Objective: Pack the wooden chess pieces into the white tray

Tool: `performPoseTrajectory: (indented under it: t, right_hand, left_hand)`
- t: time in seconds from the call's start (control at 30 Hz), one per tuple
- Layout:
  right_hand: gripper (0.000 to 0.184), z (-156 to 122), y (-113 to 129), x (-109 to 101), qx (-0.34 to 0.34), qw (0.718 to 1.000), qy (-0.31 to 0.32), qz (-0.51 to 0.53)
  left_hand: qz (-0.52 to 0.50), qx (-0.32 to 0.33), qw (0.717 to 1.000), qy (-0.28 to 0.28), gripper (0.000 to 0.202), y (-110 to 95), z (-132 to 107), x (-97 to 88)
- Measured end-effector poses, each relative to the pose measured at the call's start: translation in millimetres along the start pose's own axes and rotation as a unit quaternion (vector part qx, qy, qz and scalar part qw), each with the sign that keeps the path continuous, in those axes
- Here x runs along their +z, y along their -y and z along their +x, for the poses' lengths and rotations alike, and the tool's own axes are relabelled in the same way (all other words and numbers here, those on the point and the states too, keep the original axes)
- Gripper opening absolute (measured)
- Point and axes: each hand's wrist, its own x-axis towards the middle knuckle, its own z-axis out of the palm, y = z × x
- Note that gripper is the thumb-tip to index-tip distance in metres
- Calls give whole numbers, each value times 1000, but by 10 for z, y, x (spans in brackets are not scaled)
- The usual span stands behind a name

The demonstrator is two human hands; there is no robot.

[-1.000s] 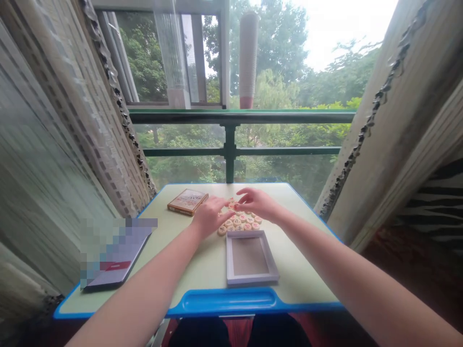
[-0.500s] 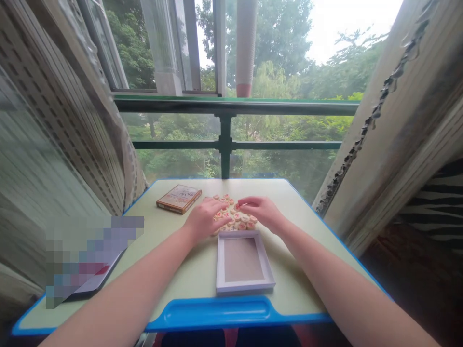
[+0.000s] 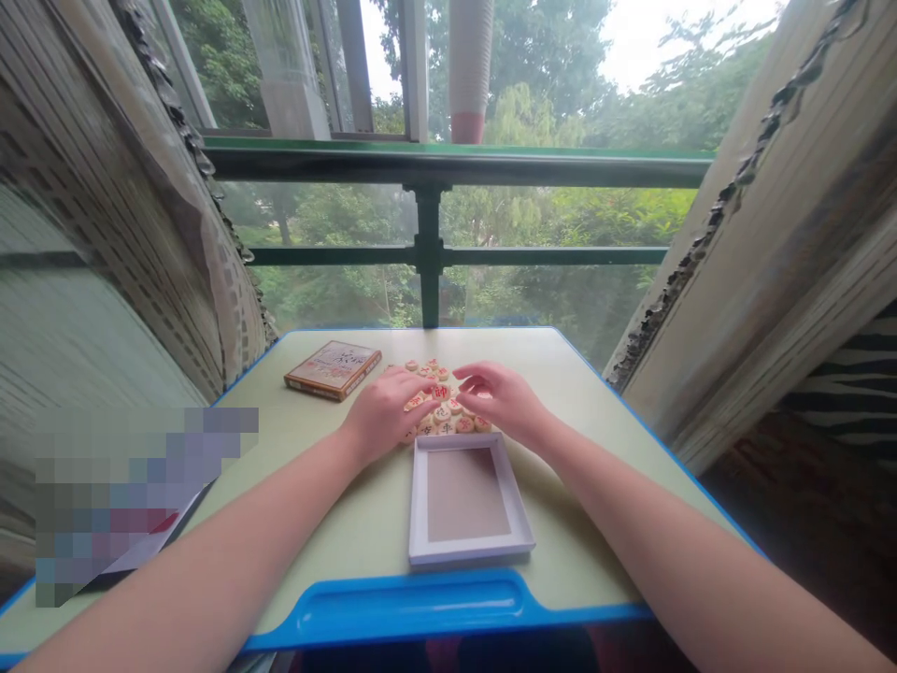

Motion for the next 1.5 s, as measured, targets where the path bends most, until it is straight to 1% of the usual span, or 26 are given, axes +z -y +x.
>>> performPoseTrajectory:
  t: [0.1, 0.17, 0.27, 0.33, 0.43, 0.73, 0.87, 0.97, 1.07, 1.2, 1.3, 1.4, 1.5]
  right_hand:
    - [26, -12, -28, 2, -77, 992, -9, -100]
    - [26, -30, -29, 22, -103, 985, -3, -142]
    - [26, -53, -21, 64, -127, 978, 15, -167]
    - [24, -58, -19, 86, -140, 975, 26, -173]
    - [26, -53, -24, 102, -148, 972, 16, -183]
    - [18, -76, -4, 82, -161, 968, 16, -193]
    - [16, -88, 29, 82, -154, 969, 24, -190]
    - [18, -74, 37, 52, -133, 971, 32, -195]
    - [22, -41, 34, -43, -81, 970, 28, -227]
    - [25, -4, 29, -184, 8, 948, 8, -319]
    - [27, 4, 13, -211, 51, 937, 12, -346]
    - [30, 6, -22, -182, 57, 938, 18, -341]
    - [30, 10, -59, -146, 40, 942, 7, -333]
  left_hand:
    - [18, -20, 1000, -4, 23, 25, 0, -28]
    - [22, -29, 999, 3, 23, 43, -2, -34]
    - [20, -30, 999, 24, 23, 53, -3, -33]
    - [16, -25, 999, 39, 23, 40, 3, -38]
    - [3, -20, 998, 53, 23, -6, 20, -61]
    - [-40, -22, 998, 53, 21, -116, 44, -148]
    - [-51, -33, 996, 64, 20, -148, 43, -168]
    - [-44, -45, 995, 75, 20, -164, 41, -166]
    - [-23, -72, 995, 67, 23, -139, 32, -149]
    - [10, -125, 991, 41, 25, -46, 18, -107]
    - [27, -166, 985, 34, 26, 25, 7, -67]
    - [57, -185, 980, 45, 26, 80, -10, -27]
    - [96, -194, 975, 52, 25, 130, -28, -2]
